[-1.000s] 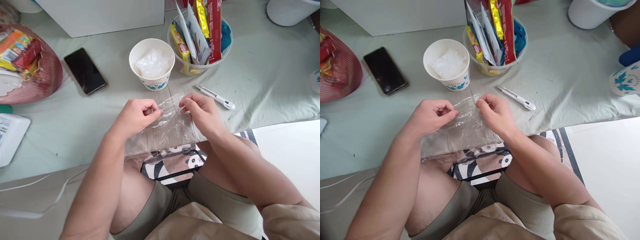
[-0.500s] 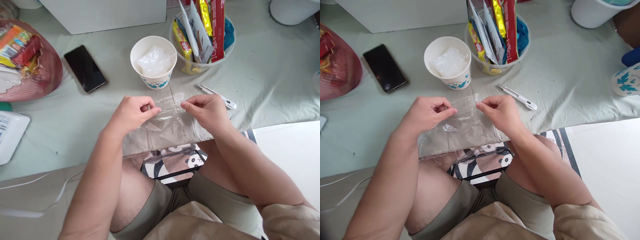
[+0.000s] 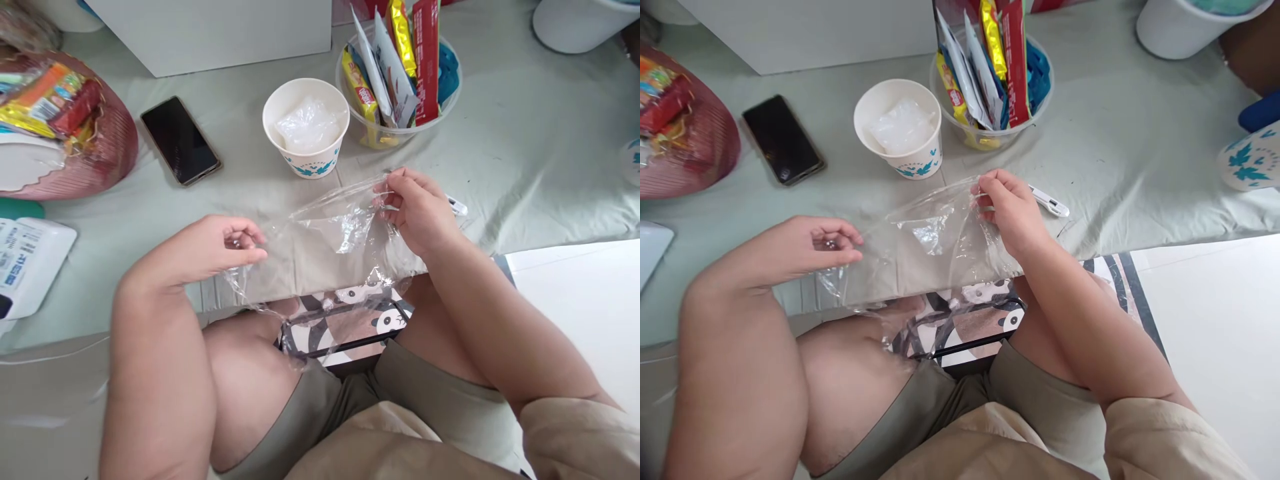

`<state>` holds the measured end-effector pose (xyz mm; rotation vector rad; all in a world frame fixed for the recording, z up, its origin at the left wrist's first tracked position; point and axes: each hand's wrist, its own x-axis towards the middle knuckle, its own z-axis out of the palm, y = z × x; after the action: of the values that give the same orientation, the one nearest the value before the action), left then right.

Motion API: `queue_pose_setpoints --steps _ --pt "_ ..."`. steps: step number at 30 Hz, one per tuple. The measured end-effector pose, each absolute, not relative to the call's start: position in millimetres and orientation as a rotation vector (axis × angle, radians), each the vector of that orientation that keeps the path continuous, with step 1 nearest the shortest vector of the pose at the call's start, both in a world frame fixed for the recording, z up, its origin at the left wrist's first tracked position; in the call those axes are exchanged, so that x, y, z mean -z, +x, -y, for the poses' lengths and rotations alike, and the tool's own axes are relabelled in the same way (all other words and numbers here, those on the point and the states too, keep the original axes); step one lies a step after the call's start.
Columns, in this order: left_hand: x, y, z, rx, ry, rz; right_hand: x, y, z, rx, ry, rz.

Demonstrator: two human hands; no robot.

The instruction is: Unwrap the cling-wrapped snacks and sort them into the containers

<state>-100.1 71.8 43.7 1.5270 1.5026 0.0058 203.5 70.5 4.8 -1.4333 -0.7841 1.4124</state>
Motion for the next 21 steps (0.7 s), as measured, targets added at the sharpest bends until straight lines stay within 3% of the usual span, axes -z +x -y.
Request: queue_pose_setpoints --steps 7,16,21 --pt "-38.6 -74.3 -67.0 -0.906 0.855 -1.807 4.4 198.2 -67.9 -1.301 -1.536 0.883" --pt "-20.1 -88.3 -73.1 -0.752 1.592 -1.986 5.2 196.5 -69.1 -1.302 -1.492 0.812" --pt "-13.8 -92.5 -72.0 -0.744 1.686 -1.991 0.2 196.7 -66.5 -1.363 -1.454 0.759"
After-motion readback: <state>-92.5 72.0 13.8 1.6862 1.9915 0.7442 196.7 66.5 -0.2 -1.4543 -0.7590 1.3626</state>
